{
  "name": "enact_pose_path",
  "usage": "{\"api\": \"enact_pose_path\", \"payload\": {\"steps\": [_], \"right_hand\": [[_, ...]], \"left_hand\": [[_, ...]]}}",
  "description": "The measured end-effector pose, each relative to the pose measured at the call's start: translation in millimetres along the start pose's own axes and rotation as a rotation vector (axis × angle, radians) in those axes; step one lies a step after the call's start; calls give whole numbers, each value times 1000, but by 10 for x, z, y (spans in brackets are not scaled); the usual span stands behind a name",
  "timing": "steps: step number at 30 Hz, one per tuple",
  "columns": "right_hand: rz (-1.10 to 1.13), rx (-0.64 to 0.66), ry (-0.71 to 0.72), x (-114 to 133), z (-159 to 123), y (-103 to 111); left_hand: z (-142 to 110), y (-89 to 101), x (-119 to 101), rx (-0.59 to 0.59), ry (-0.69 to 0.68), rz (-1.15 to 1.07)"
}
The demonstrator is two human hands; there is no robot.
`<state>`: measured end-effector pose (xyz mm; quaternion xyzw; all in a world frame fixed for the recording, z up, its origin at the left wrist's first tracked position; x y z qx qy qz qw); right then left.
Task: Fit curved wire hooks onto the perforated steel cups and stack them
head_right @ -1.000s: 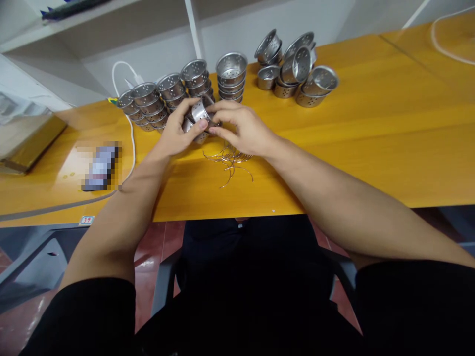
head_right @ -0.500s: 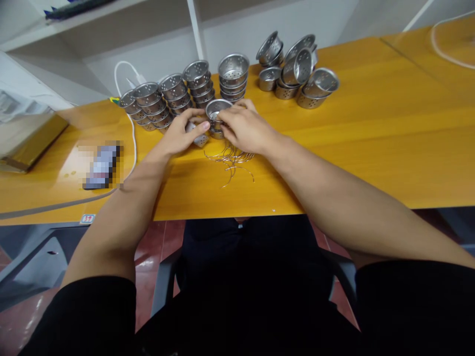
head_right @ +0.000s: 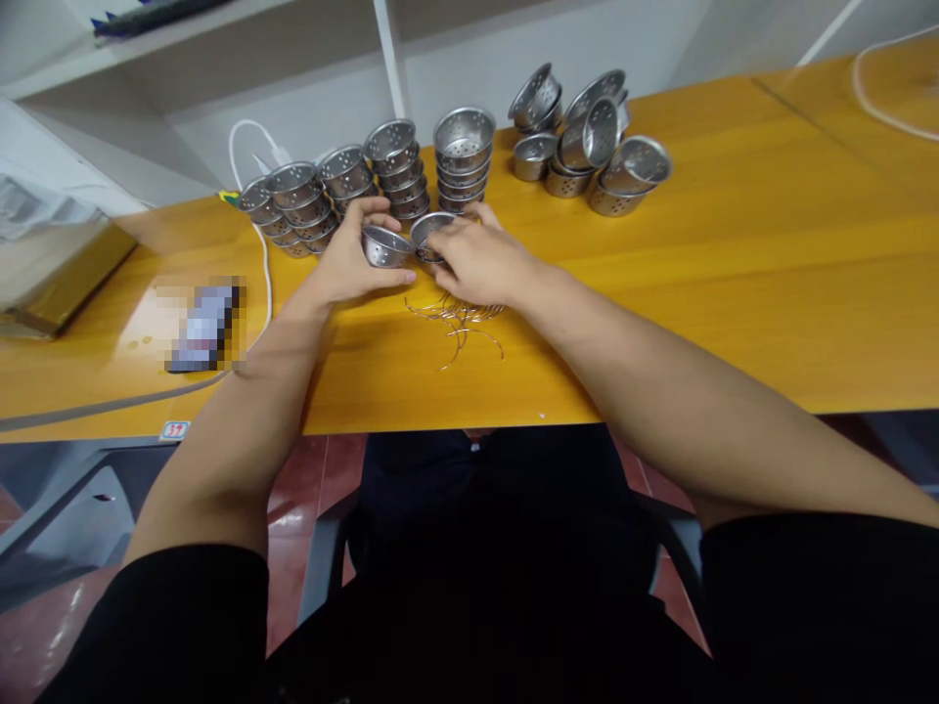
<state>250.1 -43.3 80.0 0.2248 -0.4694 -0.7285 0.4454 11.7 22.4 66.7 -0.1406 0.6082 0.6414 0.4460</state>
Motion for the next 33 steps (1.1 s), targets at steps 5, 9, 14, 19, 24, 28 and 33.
{"api": "enact_pose_path", "payload": {"steps": [5, 9, 14, 19, 24, 28, 33], "right_hand": [[71, -70, 0, 57, -50, 121], [141, -208, -7, 215, -45, 373], [181, -190, 53, 355, -4, 312], [259, -277, 107, 202, -55, 161], [289, -317, 98, 103, -94, 195], [342, -355, 46, 65, -125, 300], [450, -420, 14, -2, -144, 378]], "left_hand": [[60, 220, -23, -135, -89, 45], [5, 285, -203, -225, -111, 81], [-75, 37, -366, -98, -216, 97], [-44, -109, -325, -51, -342, 132], [-56, -79, -348, -32, -368, 178], [-70, -63, -373, -17, -372, 181], [-54, -106, -384, -7, -378, 187]]}}
Point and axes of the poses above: each hand's wrist, its own z-axis towards the middle knuckle, its own y-axis out of the back of the hand, x = y × z, the point moved 6 cm from there along z, towards the middle knuckle, and after that the axes turned 15 degrees about y, right-handed, at the moved point
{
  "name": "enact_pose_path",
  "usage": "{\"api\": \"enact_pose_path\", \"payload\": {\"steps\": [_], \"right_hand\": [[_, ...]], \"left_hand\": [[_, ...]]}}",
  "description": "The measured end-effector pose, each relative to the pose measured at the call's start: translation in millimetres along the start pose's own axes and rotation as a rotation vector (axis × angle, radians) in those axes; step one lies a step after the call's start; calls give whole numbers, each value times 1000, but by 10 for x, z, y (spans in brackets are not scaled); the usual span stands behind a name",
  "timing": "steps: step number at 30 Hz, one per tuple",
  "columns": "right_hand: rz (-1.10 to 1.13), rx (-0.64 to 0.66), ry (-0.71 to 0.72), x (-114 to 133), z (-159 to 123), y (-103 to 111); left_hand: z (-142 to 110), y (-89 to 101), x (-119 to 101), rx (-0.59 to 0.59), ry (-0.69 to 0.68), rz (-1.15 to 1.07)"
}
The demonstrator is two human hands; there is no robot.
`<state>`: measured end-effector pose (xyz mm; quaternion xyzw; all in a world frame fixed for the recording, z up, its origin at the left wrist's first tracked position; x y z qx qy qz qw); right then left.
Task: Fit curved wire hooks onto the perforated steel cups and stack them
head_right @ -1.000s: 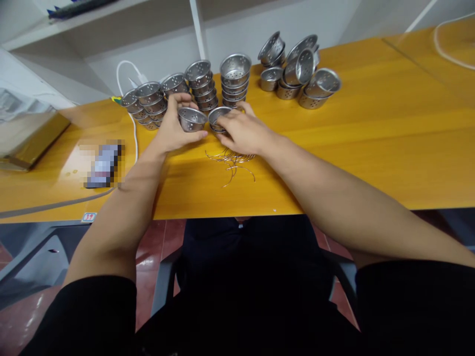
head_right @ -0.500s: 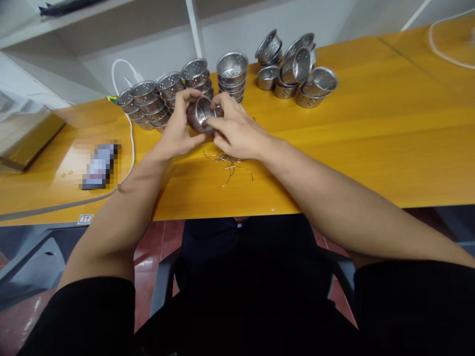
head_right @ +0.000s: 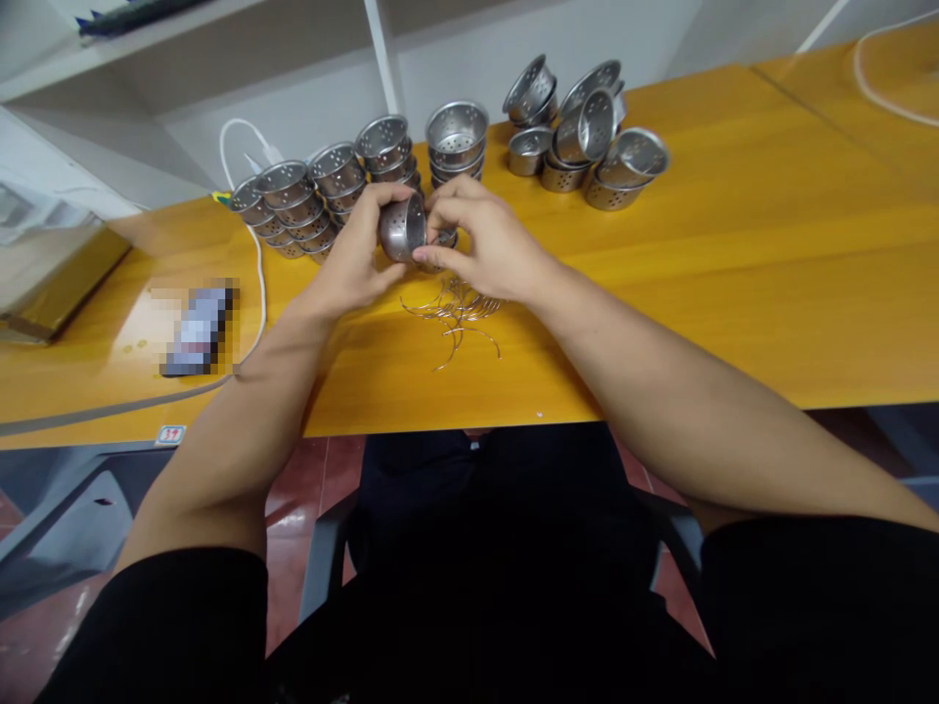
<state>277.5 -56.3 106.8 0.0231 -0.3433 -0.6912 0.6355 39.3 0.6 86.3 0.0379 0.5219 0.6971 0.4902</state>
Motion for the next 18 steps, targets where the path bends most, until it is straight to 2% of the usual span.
{"api": "enact_pose_path", "payload": {"steps": [3, 7, 14, 18], "right_hand": [[76, -54, -20, -51, -10, 17], [70, -48, -83, -93, -36, 7], [-61, -106, -81, 142, 12, 34], [-83, -163, -126, 124, 3, 154]], "left_hand": [[10, -18, -30, 2, -14, 15], [26, -8, -85, -5, -32, 31], [50, 60, -110, -45, 1, 25], [26, 132, -62, -106, 22, 19]]}}
Point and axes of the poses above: each hand's wrist, its own z-axis towards the middle knuckle, its own y-axis out of the back of the hand, x = y × z, the point moved 6 cm from there along z, towards the middle knuckle, and after that the axes turned 15 degrees about y, right-handed, at the moved point
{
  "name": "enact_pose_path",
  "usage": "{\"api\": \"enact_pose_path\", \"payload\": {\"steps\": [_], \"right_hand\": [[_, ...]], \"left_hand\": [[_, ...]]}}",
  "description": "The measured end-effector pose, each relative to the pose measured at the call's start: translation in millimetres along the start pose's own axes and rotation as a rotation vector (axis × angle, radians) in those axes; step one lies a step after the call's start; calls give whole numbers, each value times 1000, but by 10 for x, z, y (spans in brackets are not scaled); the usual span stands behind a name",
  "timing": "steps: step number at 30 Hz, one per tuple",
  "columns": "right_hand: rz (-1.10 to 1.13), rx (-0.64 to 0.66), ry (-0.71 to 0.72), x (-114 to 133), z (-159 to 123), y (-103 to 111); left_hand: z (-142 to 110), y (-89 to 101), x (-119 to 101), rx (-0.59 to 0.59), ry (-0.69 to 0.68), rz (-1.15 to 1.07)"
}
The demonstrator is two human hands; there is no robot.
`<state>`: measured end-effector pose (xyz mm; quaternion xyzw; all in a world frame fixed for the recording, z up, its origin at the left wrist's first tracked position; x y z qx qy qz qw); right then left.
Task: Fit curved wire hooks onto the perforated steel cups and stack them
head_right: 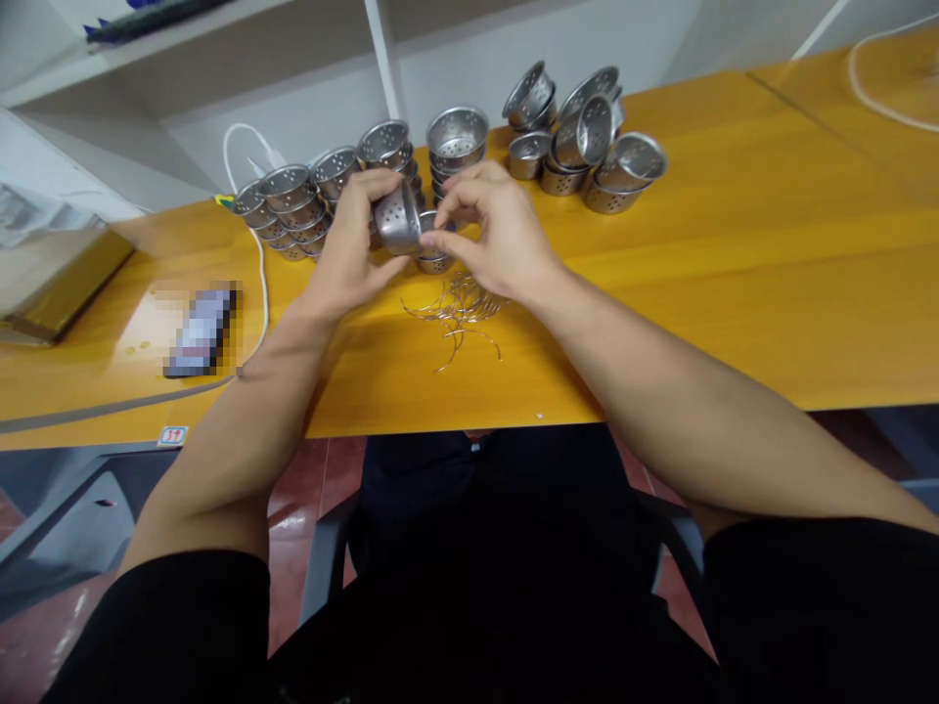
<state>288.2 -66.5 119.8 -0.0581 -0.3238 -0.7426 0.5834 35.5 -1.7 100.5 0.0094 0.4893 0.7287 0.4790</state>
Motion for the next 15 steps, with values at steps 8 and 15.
{"api": "enact_pose_path", "payload": {"steps": [8, 15], "right_hand": [[-193, 506, -19, -486, -39, 351], [-53, 464, -40, -894, -215, 254]], "left_hand": [[12, -150, 554, -175, 154, -185], [10, -384, 618, -65, 296, -366]]}}
Point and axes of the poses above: each hand's wrist, its own z-axis towards the middle knuckle, its own y-axis out of the back of the hand, x = y × z, the point moved 6 cm from there along z, towards the middle knuckle, and after that the axes turned 15 degrees about y, right-handed, at the moved point
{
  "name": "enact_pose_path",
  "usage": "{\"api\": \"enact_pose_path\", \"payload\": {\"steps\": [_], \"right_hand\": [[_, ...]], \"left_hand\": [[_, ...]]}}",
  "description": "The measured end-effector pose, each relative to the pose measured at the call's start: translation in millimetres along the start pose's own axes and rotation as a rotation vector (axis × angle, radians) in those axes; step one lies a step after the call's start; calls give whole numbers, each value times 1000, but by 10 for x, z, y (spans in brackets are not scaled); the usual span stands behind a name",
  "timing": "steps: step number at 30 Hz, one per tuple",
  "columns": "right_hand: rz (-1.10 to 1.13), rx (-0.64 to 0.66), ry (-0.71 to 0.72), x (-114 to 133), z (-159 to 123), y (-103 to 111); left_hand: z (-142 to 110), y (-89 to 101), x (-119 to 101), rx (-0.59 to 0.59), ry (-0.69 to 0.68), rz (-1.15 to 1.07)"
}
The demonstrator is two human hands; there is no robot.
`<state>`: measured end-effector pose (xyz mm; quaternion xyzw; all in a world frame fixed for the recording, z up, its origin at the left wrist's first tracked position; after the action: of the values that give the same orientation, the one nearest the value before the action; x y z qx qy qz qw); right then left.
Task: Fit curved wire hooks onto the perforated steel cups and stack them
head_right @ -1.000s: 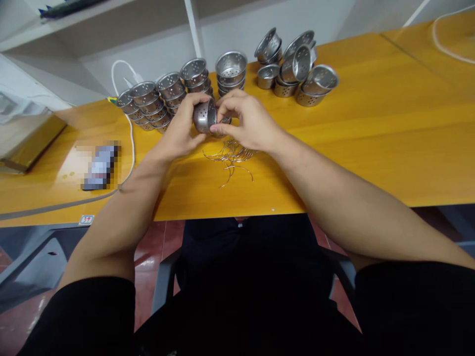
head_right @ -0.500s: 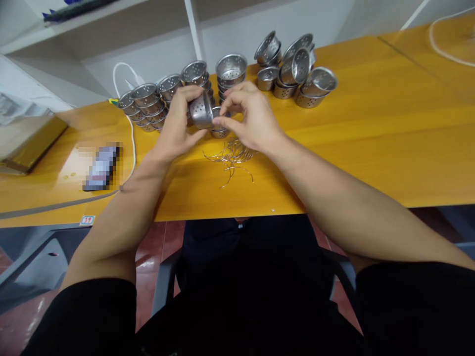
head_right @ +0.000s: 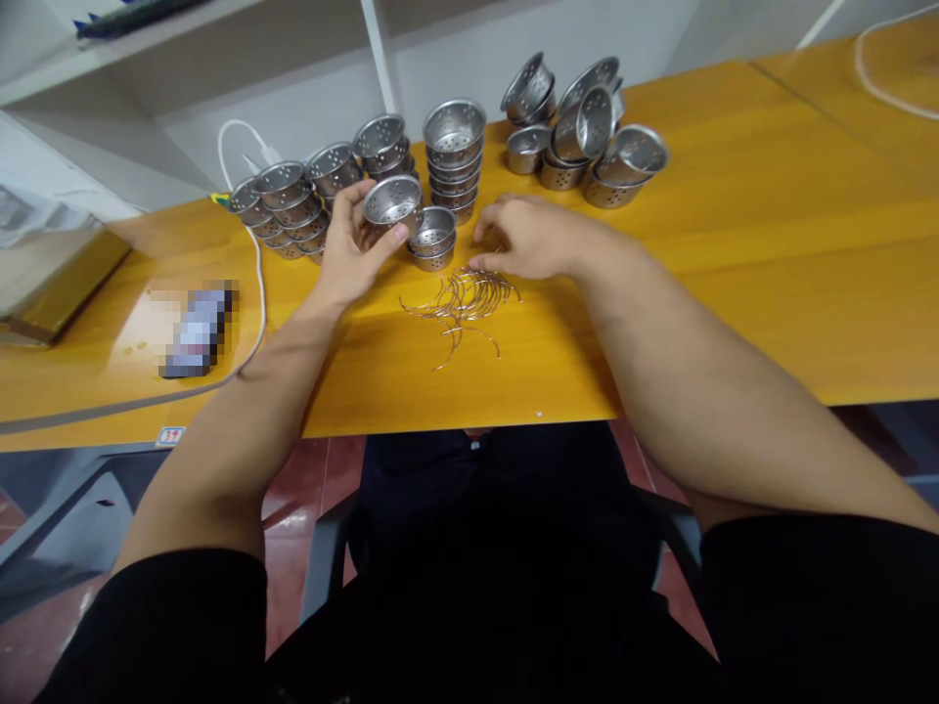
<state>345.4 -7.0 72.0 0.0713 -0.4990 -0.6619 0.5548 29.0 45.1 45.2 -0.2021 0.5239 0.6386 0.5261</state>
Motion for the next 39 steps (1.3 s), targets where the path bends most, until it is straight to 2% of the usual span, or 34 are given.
{"api": "enact_pose_path", "payload": {"steps": [2, 4, 8, 15, 23, 29, 35, 39], "right_hand": [[84, -164, 11, 27, 26, -34], [173, -232, 34, 103, 77, -128], [257, -230, 89, 270, 185, -322], [110, -252, 196, 516, 211, -298], [68, -230, 115, 457, 229, -375], [58, -242, 130, 477, 252, -441], [7, -263, 89, 523, 303, -397], [17, -263, 83, 532, 299, -392]], "left_hand": [[-12, -25, -37, 35, 5, 15], [-6, -55, -31, 74, -6, 56], [38, -100, 94, 97, -4, 71], [22, -92, 128, 149, 5, 44], [-5, -25, 141, 223, 30, 14], [19, -83, 142, 240, 45, -18], [25, -177, 196, 240, 35, -15], [32, -174, 212, 222, 25, 28]]}}
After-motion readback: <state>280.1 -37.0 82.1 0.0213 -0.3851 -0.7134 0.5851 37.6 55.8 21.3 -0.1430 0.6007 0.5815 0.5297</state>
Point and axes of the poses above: each hand's wrist, its own z-axis towards the middle knuckle, its own y-axis out of the back of the hand, x = y × z, the point moved 6 cm from there along z, towards the middle knuckle, and after that the axes turned 15 degrees about y, right-handed, at the moved point
